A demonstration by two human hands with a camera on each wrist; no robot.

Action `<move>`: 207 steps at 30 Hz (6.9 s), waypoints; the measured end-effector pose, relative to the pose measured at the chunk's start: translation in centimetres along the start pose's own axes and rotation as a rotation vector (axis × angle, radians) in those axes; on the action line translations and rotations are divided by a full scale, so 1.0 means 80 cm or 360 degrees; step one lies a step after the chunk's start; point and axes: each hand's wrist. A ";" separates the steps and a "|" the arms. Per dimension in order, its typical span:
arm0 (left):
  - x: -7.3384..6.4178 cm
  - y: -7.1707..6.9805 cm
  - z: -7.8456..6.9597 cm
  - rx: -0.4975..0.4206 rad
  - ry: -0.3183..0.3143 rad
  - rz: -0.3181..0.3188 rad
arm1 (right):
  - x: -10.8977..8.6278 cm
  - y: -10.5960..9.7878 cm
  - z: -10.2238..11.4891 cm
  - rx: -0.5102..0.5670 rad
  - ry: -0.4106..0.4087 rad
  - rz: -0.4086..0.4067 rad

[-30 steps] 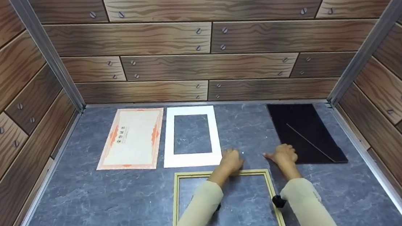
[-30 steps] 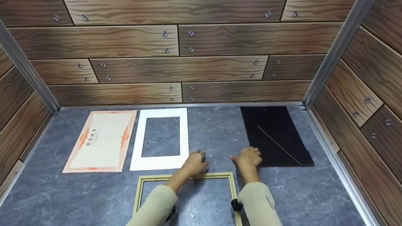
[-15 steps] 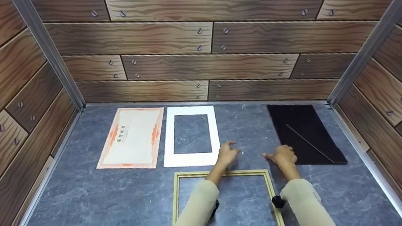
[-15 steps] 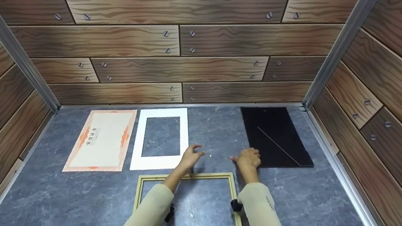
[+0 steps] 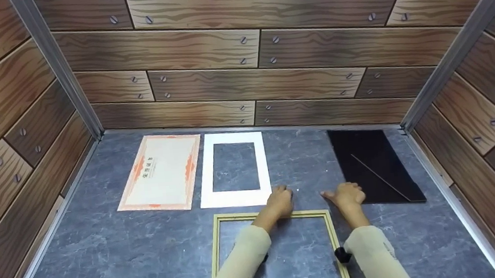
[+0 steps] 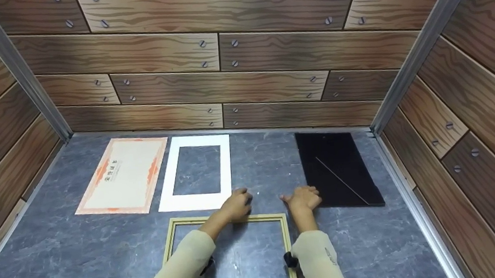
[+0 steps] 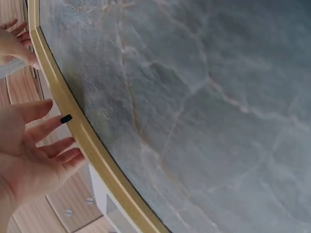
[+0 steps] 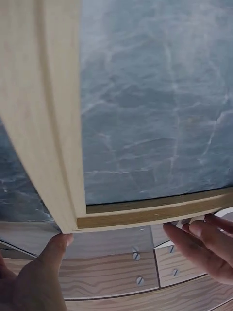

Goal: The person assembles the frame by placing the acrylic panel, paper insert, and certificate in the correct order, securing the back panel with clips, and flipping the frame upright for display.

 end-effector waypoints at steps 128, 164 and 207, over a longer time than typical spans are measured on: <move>-0.100 -0.040 -0.015 -0.2668 -0.0132 -0.0447 | -0.094 -0.049 -0.078 0.2836 -0.0298 0.0350; -0.150 -0.031 -0.038 -0.2907 -0.0170 -0.0612 | -0.186 0.010 -0.025 0.3303 -0.0877 0.0642; -0.222 -0.105 0.158 -0.1849 -0.0173 0.0204 | -0.172 0.020 -0.113 0.2649 -0.0815 0.1645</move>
Point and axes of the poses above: each hand's wrist, its own x-axis towards the middle knuckle, its own y-axis out of the palm, z = x × y, and after that the axes turned 2 degrees about z, right-handed
